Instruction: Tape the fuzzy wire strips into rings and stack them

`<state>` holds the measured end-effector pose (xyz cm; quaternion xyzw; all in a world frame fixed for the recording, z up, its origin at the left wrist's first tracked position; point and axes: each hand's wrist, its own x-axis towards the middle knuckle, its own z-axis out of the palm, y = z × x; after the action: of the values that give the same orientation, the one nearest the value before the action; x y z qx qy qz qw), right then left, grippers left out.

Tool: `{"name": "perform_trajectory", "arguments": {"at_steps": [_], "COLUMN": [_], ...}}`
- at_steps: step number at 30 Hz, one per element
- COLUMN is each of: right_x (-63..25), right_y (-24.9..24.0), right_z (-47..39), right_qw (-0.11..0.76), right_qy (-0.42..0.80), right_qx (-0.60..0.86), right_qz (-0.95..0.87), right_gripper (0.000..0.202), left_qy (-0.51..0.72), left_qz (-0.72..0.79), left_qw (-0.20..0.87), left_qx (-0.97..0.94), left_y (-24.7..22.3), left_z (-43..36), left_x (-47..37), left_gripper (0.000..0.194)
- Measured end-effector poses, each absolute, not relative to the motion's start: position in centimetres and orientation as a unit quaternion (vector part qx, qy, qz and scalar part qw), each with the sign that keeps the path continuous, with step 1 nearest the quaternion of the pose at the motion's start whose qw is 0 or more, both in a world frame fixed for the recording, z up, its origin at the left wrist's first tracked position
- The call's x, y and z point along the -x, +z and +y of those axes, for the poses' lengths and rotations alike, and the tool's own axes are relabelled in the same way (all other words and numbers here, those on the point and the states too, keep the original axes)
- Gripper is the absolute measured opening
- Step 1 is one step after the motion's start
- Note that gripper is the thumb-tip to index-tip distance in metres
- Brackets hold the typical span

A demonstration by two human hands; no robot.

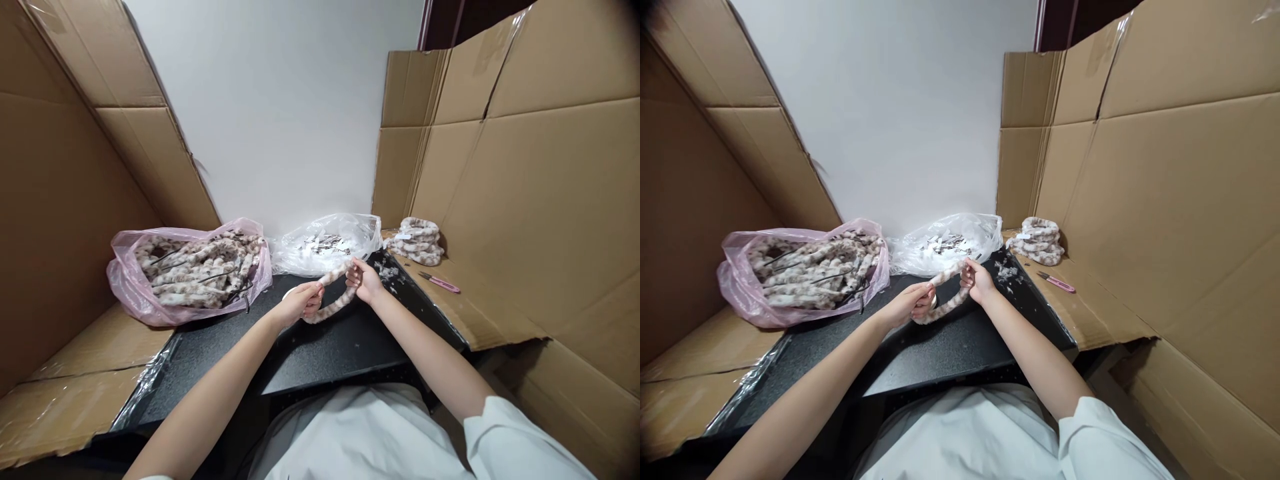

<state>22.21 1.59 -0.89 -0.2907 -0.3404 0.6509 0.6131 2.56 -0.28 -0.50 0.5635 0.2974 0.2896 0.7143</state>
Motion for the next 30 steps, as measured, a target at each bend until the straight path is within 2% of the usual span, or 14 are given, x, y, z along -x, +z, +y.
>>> {"name": "perform_trajectory", "arguments": {"at_steps": [10, 19, 30], "right_x": [-22.2, -22.5, -24.2], "right_y": [-0.5, -0.6, 0.0], "right_z": [1.5, 1.7, 1.8], "right_qw": [0.617, 0.624, 0.664], "right_qy": [0.7, 0.689, 0.695], "right_qx": [0.267, 0.265, 0.202], "right_qz": [-0.241, -0.255, -0.186], "right_gripper": [0.04, 0.047, 0.042], "left_qy": [0.302, 0.313, 0.33], "left_qz": [0.307, 0.286, 0.276], "left_qw": [0.709, 0.711, 0.701], "left_qx": [-0.559, -0.561, -0.569], "left_y": [-0.2, -0.7, -0.8], "left_z": [-0.5, 0.1, 0.4], "left_x": [-2.8, -2.6, -2.5], "left_gripper": [0.034, 0.039, 0.042]}}
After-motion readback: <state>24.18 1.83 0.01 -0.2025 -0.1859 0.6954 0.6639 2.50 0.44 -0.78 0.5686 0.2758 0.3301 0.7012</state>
